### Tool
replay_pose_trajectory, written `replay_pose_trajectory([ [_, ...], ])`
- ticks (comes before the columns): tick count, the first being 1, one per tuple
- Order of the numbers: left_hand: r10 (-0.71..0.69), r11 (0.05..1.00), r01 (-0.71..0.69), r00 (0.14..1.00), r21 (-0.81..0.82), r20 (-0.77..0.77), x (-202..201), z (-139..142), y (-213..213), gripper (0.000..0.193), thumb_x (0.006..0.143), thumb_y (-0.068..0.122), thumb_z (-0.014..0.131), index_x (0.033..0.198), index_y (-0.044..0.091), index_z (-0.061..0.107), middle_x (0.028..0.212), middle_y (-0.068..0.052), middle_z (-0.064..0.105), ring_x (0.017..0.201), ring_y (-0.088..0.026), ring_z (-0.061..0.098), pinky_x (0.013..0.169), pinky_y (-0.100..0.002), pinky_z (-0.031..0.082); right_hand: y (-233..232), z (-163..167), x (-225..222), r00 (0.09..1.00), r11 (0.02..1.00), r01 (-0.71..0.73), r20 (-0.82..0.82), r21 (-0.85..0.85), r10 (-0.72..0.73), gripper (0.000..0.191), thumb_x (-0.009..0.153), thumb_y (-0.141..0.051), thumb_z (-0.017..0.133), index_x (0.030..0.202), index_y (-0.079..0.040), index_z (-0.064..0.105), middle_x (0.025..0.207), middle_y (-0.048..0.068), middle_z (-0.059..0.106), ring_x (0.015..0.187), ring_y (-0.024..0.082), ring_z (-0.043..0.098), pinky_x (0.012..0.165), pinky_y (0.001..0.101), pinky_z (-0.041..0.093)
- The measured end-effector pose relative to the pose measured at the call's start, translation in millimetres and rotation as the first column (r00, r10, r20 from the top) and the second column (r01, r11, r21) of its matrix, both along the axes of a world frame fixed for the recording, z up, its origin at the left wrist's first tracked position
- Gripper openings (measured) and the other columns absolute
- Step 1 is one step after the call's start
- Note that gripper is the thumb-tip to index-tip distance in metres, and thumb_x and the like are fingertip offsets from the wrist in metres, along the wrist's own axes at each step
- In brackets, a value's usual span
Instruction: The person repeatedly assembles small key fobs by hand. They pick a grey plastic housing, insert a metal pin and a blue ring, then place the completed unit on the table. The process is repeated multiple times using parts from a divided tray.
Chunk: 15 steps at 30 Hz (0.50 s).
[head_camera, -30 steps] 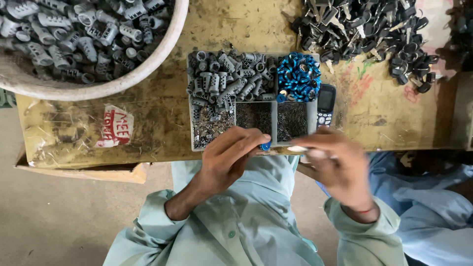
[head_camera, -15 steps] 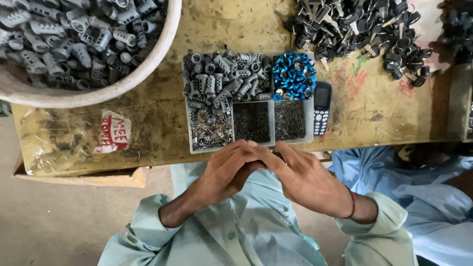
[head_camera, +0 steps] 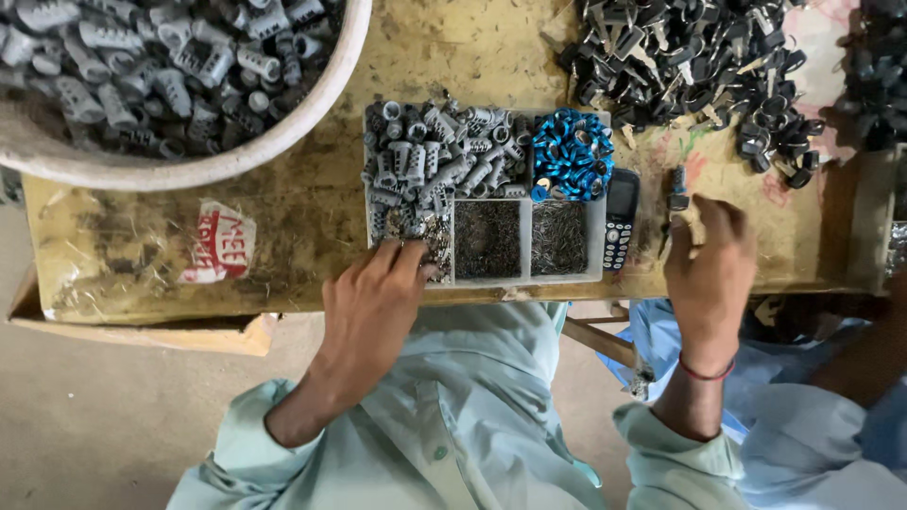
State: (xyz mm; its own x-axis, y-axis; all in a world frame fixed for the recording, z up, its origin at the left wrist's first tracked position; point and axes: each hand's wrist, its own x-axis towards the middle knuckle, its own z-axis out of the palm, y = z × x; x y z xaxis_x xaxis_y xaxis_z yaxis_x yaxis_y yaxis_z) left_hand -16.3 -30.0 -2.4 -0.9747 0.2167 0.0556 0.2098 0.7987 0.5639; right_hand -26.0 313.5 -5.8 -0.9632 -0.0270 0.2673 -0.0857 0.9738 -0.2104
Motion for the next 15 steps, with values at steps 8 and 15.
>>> replay_pose_trajectory([
  [8, 0.007, 0.998, -0.002, 0.996, -0.065, 0.086, -4, -12, 3, 0.01, 0.097, 0.02, 0.066, 0.098, 0.011, 0.062, 0.095, -0.007, 0.066, 0.078, -0.031, 0.071, 0.06, -0.048, 0.053, -108, 14, -25, 0.756, 0.78, -0.578, 0.202, -0.239, 0.623, 0.021, 0.086, -0.016, 0.073, 0.103, -0.005, 0.069, 0.104, 0.017, 0.068, 0.085, 0.036, 0.068, 0.066, 0.0452, 0.053],
  [15, -0.022, 1.0, 0.023, 0.999, -0.006, 0.023, -3, -9, -2, 0.01, 0.095, 0.018, 0.067, 0.094, 0.01, 0.059, 0.095, -0.008, 0.064, 0.078, -0.032, 0.069, 0.06, -0.047, 0.053, -120, 3, -28, 0.734, 0.782, -0.605, 0.276, -0.147, 0.62, 0.026, 0.086, -0.016, 0.068, 0.107, -0.004, 0.063, 0.099, 0.013, 0.062, 0.079, 0.035, 0.066, 0.058, 0.0496, 0.048],
])
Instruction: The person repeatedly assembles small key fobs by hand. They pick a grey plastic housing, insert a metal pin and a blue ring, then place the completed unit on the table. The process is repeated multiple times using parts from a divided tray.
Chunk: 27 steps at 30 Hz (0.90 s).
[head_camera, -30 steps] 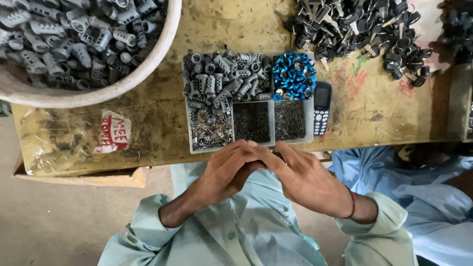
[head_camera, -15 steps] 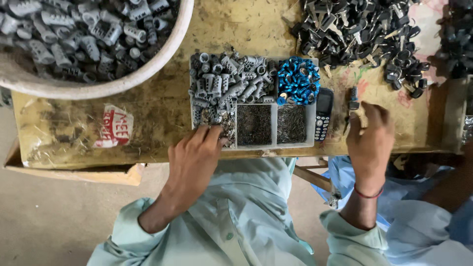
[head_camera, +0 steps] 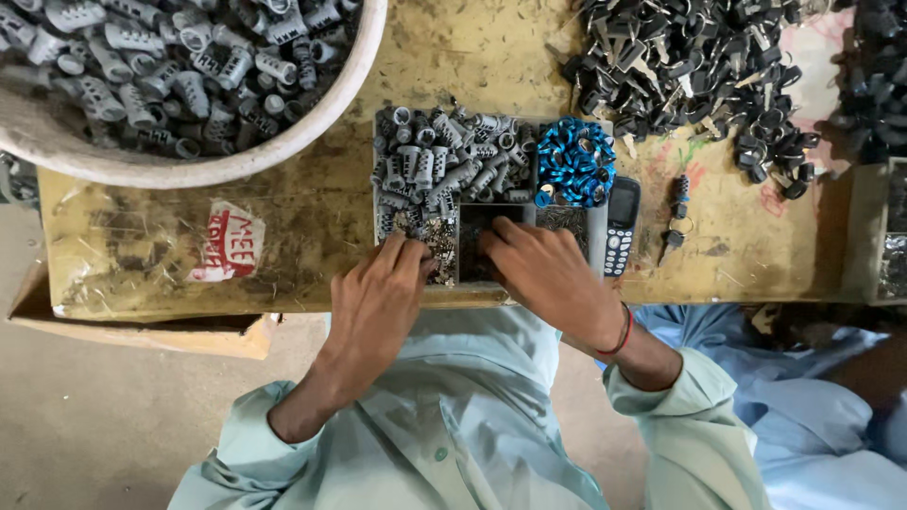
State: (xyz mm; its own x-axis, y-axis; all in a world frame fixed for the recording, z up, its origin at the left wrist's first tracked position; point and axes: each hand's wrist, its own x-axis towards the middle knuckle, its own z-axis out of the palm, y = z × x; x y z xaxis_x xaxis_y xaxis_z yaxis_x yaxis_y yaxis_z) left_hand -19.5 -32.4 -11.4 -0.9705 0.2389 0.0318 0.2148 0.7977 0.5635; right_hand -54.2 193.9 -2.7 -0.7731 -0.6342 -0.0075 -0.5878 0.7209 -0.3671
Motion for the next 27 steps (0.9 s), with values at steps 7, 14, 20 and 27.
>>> replay_pose_trajectory([
  [7, 0.017, 0.967, -0.01, 1.0, 0.253, -0.024, 4, 2, -9, 0.016, 0.094, 0.012, 0.071, 0.094, 0.007, 0.057, 0.09, -0.009, 0.068, 0.076, -0.033, 0.067, 0.063, -0.046, 0.052, -6, 3, 4, 0.983, 0.989, 0.144, 0.123, -0.037, -0.139, 0.015, 0.095, -0.015, 0.067, 0.103, -0.005, 0.06, 0.096, 0.013, 0.061, 0.077, 0.036, 0.064, 0.059, 0.0502, 0.047],
  [14, 0.087, 0.926, -0.069, 0.996, 0.371, -0.031, 8, 2, -11, 0.014, 0.09, 0.005, 0.074, 0.104, 0.007, 0.07, 0.095, -0.008, 0.073, 0.079, -0.026, 0.073, 0.065, -0.037, 0.057, -6, 1, 11, 0.956, 0.872, 0.274, 0.217, -0.406, -0.199, 0.012, 0.097, -0.002, 0.066, 0.106, -0.004, 0.059, 0.098, 0.012, 0.061, 0.082, 0.037, 0.063, 0.066, 0.0444, 0.05],
  [20, 0.113, 0.929, -0.114, 0.993, 0.352, 0.024, 8, 2, -8, 0.014, 0.09, 0.006, 0.078, 0.101, 0.005, 0.071, 0.094, -0.008, 0.074, 0.078, -0.025, 0.073, 0.065, -0.036, 0.056, -5, -2, 19, 0.922, 0.805, 0.368, 0.29, -0.465, -0.255, 0.014, 0.1, 0.003, 0.062, 0.109, 0.001, 0.053, 0.095, 0.016, 0.056, 0.075, 0.032, 0.058, 0.067, 0.0391, 0.049],
  [27, 0.105, 0.918, -0.097, 0.994, 0.385, 0.0, 9, 8, -14, 0.018, 0.092, 0.004, 0.074, 0.11, 0.006, 0.072, 0.099, -0.009, 0.075, 0.082, -0.025, 0.074, 0.068, -0.034, 0.057, -1, -13, 21, 0.797, 0.719, 0.553, 0.521, -0.422, -0.307, 0.006, 0.1, 0.0, 0.061, 0.105, 0.0, 0.057, 0.082, 0.01, 0.059, 0.058, 0.019, 0.061, 0.054, 0.0331, 0.048],
])
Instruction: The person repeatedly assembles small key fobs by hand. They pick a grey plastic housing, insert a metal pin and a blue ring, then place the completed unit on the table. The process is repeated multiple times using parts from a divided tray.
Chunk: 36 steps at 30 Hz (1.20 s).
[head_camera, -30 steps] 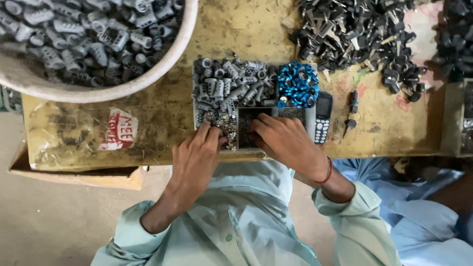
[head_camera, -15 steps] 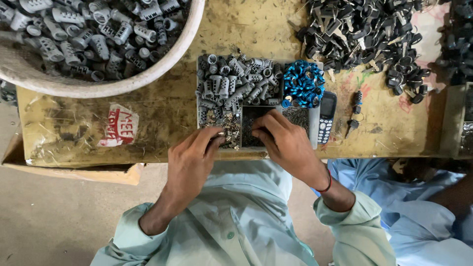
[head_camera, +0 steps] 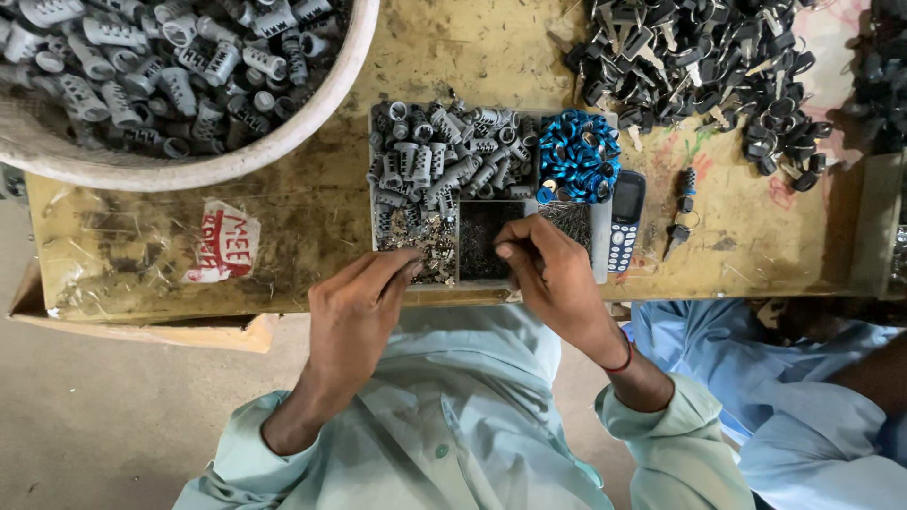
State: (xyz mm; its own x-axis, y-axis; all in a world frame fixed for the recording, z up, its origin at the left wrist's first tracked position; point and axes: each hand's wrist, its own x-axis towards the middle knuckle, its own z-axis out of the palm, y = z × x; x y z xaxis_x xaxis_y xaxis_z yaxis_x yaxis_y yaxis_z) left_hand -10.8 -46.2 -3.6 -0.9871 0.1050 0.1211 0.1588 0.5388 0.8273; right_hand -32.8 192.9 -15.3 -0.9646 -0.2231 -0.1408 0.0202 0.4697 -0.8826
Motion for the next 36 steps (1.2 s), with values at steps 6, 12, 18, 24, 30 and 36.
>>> replay_pose_trajectory([
  [6, 0.077, 0.997, -0.076, 0.993, -0.012, 0.088, -1, 0, 2, 0.017, 0.089, 0.008, 0.08, 0.104, 0.006, 0.073, 0.09, -0.01, 0.075, 0.074, -0.024, 0.073, 0.064, -0.034, 0.055, 2, -7, 4, 0.985, 0.997, -0.061, -0.159, 0.039, 0.066, 0.009, 0.105, 0.002, 0.054, 0.111, 0.0, 0.047, 0.087, 0.01, 0.057, 0.065, 0.018, 0.057, 0.061, 0.033, 0.048],
  [12, 0.003, 0.988, -0.007, 1.0, 0.152, 0.027, 1, 2, 5, 0.018, 0.091, 0.003, 0.075, 0.109, 0.006, 0.076, 0.1, -0.009, 0.078, 0.081, -0.016, 0.076, 0.069, -0.027, 0.062, -2, -6, 13, 0.993, 0.993, -0.058, -0.106, -0.099, 0.047, 0.003, 0.11, -0.003, 0.048, 0.111, -0.001, 0.046, 0.093, 0.01, 0.058, 0.068, 0.017, 0.058, 0.063, 0.0303, 0.049],
  [18, -0.055, 0.895, 0.001, 0.993, 0.445, 0.109, 9, -1, 39, 0.017, 0.093, 0.0, 0.074, 0.11, 0.002, 0.075, 0.1, -0.008, 0.079, 0.086, -0.012, 0.078, 0.074, -0.025, 0.064, -15, 0, 29, 0.987, 0.969, -0.079, -0.154, -0.234, 0.043, 0.007, 0.111, -0.005, 0.046, 0.115, 0.001, 0.044, 0.11, 0.016, 0.057, 0.078, 0.017, 0.057, 0.07, 0.03, 0.05],
  [24, -0.04, 0.876, 0.003, 0.997, 0.482, 0.067, 11, -7, 53, 0.018, 0.095, -0.002, 0.073, 0.113, 0.002, 0.073, 0.102, -0.01, 0.077, 0.087, -0.013, 0.078, 0.075, -0.025, 0.065, -16, -1, 33, 0.985, 0.97, -0.058, -0.17, -0.236, 0.017, 0.008, 0.111, -0.002, 0.046, 0.116, 0.002, 0.042, 0.113, 0.016, 0.058, 0.085, 0.017, 0.062, 0.073, 0.0293, 0.054],
  [30, -0.041, 0.949, 0.078, 0.991, 0.306, -0.126, 16, -5, 52, 0.025, 0.097, -0.006, 0.07, 0.12, 0.003, 0.071, 0.099, -0.013, 0.075, 0.082, -0.017, 0.076, 0.071, -0.027, 0.061, -18, -6, 36, 0.997, 0.97, -0.009, -0.08, -0.243, -0.011, 0.009, 0.11, -0.002, 0.047, 0.116, 0.001, 0.042, 0.109, 0.014, 0.06, 0.076, 0.012, 0.061, 0.065, 0.0275, 0.051],
  [36, 0.041, 0.898, -0.037, 0.999, 0.439, 0.001, 13, -7, 61, 0.025, 0.097, -0.004, 0.071, 0.121, 0.002, 0.07, 0.099, -0.011, 0.076, 0.084, -0.015, 0.077, 0.072, -0.026, 0.063, -19, -13, 36, 0.983, 0.985, 0.033, -0.173, -0.172, -0.063, 0.01, 0.108, -0.001, 0.051, 0.116, 0.001, 0.044, 0.109, 0.015, 0.059, 0.078, 0.019, 0.06, 0.068, 0.0312, 0.052],
])
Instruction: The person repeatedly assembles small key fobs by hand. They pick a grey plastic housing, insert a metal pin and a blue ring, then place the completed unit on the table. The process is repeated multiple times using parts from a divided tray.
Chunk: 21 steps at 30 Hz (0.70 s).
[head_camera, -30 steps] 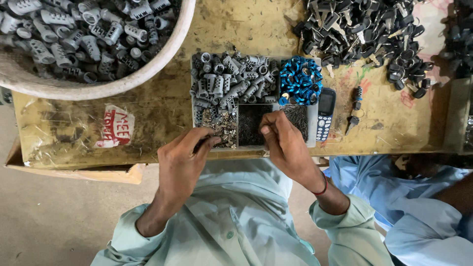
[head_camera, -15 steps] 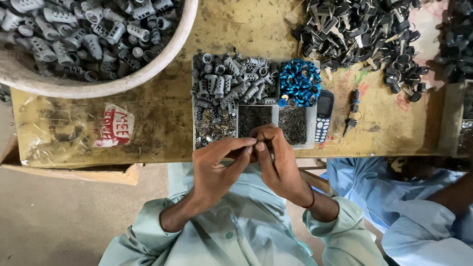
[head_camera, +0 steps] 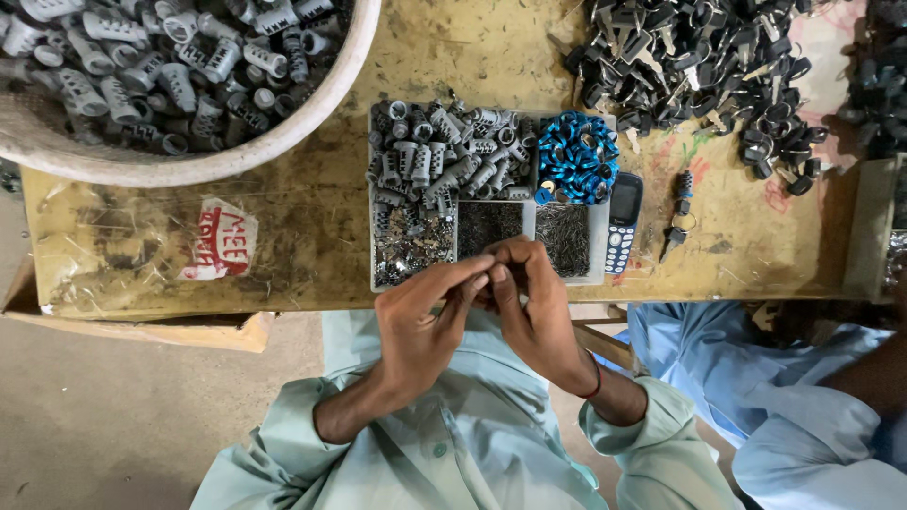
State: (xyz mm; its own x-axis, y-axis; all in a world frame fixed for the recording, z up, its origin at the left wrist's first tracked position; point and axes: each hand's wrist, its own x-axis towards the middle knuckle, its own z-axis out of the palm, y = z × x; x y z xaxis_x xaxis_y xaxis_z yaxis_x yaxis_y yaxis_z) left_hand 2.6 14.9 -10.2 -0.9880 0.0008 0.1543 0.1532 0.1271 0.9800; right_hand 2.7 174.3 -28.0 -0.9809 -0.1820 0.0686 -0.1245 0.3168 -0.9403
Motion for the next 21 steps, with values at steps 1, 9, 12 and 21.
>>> replay_pose_trajectory([
  [1, 0.02, 0.999, -0.02, 1.0, 0.03, 0.015, 0, 0, 2, 0.026, 0.097, -0.004, 0.071, 0.122, 0.001, 0.07, 0.103, -0.012, 0.077, 0.087, -0.015, 0.077, 0.074, -0.026, 0.064, 0, -1, 1, 0.996, 0.998, 0.004, -0.085, 0.055, 0.0, 0.011, 0.109, 0.0, 0.052, 0.117, 0.0, 0.044, 0.11, 0.015, 0.059, 0.084, 0.022, 0.062, 0.073, 0.0332, 0.053],
  [9, -0.047, 0.983, 0.013, 0.983, 0.184, 0.18, -3, -4, -3, 0.011, 0.095, -0.001, 0.073, 0.105, -0.001, 0.075, 0.095, -0.007, 0.076, 0.076, -0.012, 0.075, 0.066, -0.024, 0.062, 4, -16, -2, 0.953, 0.975, 0.049, -0.304, 0.219, 0.02, 0.026, 0.101, 0.007, 0.061, 0.119, 0.0, 0.043, 0.106, 0.019, 0.062, 0.088, 0.03, 0.064, 0.076, 0.0377, 0.053],
  [12, -0.247, 0.906, 0.098, 0.912, 0.411, 0.327, -10, -9, -12, 0.01, 0.095, 0.0, 0.072, 0.104, -0.001, 0.076, 0.091, -0.007, 0.075, 0.073, -0.012, 0.074, 0.062, -0.025, 0.062, 8, -14, -2, 0.962, 0.986, -0.001, -0.27, 0.166, 0.046, 0.029, 0.102, 0.006, 0.06, 0.122, -0.002, 0.04, 0.111, 0.019, 0.061, 0.092, 0.028, 0.064, 0.08, 0.036, 0.053],
  [21, -0.542, 0.73, 0.187, 0.744, 0.657, 0.391, -17, -21, -21, 0.013, 0.099, 0.002, 0.067, 0.104, -0.008, 0.072, 0.084, -0.012, 0.075, 0.072, -0.013, 0.071, 0.061, -0.028, 0.061, 24, 4, 2, 0.935, 0.86, -0.141, 0.22, -0.491, 0.278, 0.015, 0.114, -0.01, 0.046, 0.127, -0.006, 0.039, 0.124, 0.009, 0.047, 0.093, 0.009, 0.053, 0.077, 0.0252, 0.049],
])
